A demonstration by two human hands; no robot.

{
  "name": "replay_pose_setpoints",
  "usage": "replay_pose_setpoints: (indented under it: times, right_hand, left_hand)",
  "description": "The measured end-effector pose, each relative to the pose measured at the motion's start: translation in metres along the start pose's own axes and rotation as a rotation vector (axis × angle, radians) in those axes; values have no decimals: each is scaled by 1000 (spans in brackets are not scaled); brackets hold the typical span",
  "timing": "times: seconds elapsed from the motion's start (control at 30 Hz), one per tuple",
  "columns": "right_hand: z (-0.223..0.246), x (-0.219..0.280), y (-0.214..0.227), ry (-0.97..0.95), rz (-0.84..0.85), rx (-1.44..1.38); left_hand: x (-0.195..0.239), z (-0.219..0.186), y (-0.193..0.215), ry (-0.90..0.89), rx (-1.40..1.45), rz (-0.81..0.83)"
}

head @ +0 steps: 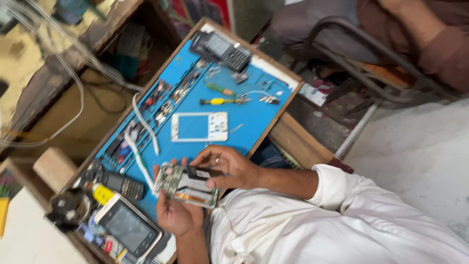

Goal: The person assembles a smartphone by hand, placing the motherboard into the casing, connecting ribbon cables, and inserting the battery. They then attach the screen assembly and close the device.

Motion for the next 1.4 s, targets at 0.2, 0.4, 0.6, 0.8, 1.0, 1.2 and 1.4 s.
replay_pose_setpoints:
  times: [0.2,0.4,0.6,0.8,1.0,1.2,1.4]
  right_hand:
    - [25,-5,-24,349,128,832]
    - [26,-10,-27,241,49,568]
    - [17,-5,-30,220,65,609]
    - [30,0,-43,396,113,1002]
    - [44,-5,-57,438,89,1023]
    - [43,-5,-59,487,133,1174]
    - [30,0,-43,459,183,1243]
  left_hand:
    - [-3,-8,9,-25,78,52]
    - [-8,-23,25,130,-121,49]
    - [-7,-27,52,176,-320,-56]
    - [-4,-28,51,17,-523,-37]
    - [1,-28,30,-20,-360,-88]
    - [7,-9,25,-74,-347,-157]
    - [10,-5,21,-108,-371,-162]
Point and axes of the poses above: each hand's wrist, its own x-axis away from the middle knuckle, its own y-axis out of the back of the hand, z = x × y, the point moved 4 cm from there along -x, towards the middle knuckle, and after that the axes turned 6 degrees about y, right-handed, at the moved point
